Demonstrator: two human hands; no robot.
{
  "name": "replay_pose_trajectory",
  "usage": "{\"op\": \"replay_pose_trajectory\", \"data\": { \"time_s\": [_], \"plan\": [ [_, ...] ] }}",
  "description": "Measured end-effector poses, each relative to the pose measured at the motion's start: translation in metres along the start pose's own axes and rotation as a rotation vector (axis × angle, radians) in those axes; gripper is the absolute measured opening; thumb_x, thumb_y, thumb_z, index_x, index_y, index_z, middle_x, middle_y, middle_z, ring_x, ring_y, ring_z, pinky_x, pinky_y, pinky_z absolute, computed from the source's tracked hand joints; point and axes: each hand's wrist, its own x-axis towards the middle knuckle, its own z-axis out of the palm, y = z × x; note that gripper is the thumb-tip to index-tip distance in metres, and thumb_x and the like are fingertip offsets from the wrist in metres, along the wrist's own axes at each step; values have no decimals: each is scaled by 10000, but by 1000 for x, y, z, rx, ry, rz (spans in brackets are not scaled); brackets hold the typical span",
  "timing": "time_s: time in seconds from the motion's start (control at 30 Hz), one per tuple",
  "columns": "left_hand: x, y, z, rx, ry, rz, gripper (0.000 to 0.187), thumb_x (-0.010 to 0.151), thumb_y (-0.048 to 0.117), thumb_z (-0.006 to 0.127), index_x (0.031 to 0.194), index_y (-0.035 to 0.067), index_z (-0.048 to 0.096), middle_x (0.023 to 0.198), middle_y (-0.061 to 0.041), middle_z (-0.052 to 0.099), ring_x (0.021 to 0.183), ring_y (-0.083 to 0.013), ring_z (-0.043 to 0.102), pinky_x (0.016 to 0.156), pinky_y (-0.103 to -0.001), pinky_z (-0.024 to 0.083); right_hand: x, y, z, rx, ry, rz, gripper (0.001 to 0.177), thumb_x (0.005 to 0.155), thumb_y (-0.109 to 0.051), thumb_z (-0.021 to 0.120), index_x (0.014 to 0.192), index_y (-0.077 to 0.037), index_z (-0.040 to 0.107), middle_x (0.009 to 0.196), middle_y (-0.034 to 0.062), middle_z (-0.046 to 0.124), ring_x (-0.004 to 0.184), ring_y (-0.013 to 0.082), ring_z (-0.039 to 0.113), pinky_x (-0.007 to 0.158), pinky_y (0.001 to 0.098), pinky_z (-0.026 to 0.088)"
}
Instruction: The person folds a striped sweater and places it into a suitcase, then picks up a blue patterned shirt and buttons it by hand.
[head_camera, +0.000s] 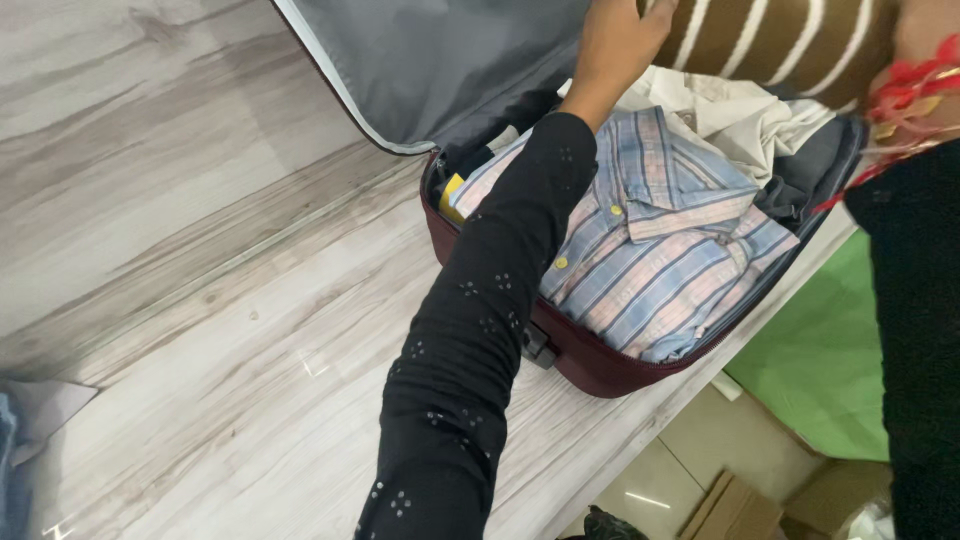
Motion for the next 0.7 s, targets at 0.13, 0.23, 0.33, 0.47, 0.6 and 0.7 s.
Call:
{"op": "replay_pose_trajectory", "data": {
  "time_s": [0.13,0.23,0.33,0.47,0.6,0.7],
  "plan": [
    [-65,-2,-25,485,-412,26,777,885,510,680,1507,119,427,1436,-241,547,1333,-452,514,1098,-617,386,-8,32,9,-393,-56,60,621,987,-383,721,1482,-39,569,1412,284,594,1253,442,605,1013,563,505],
    [-113,4,-45,721,-795,-130,694,943,654,470,1551,339,359,1628,-177,288,1517,-433,204,1162,-733,81,-14,24,21,-709,-80,66,636,969,-402,746,1473,-48,586,1415,295,591,1259,469,592,1013,590,498],
    [-128,0,-47,712,-707,-69,710,958,681,418,1571,328,360,1650,-180,279,1531,-428,204,1169,-735,71,-10,14,26,-920,130,-73,651,951,-422,771,1464,-57,604,1418,305,588,1265,496,579,1014,617,491],
    [-132,6,-52,721,-657,-39,723,955,688,419,1577,322,376,1652,-186,296,1539,-415,230,1189,-719,102,22,37,86,-859,-373,-429,632,1094,-620,476,1661,-347,410,1715,201,256,1595,528,147,1270,669,190],
    [-158,35,-86,743,-639,-49,732,947,687,426,1566,300,372,1648,-189,268,1521,-433,209,1165,-737,84,14,58,119,-1006,-442,-45,705,910,-682,339,1587,-520,229,1710,25,188,1560,426,153,1158,810,74],
    [-216,65,-134,734,-559,92,737,970,681,479,1576,269,398,1657,-208,290,1558,-435,220,1173,-771,102,7,49,110,-1007,-408,-164,677,949,-617,357,1600,-467,245,1695,108,216,1517,473,203,1092,832,128]
  ]
}}
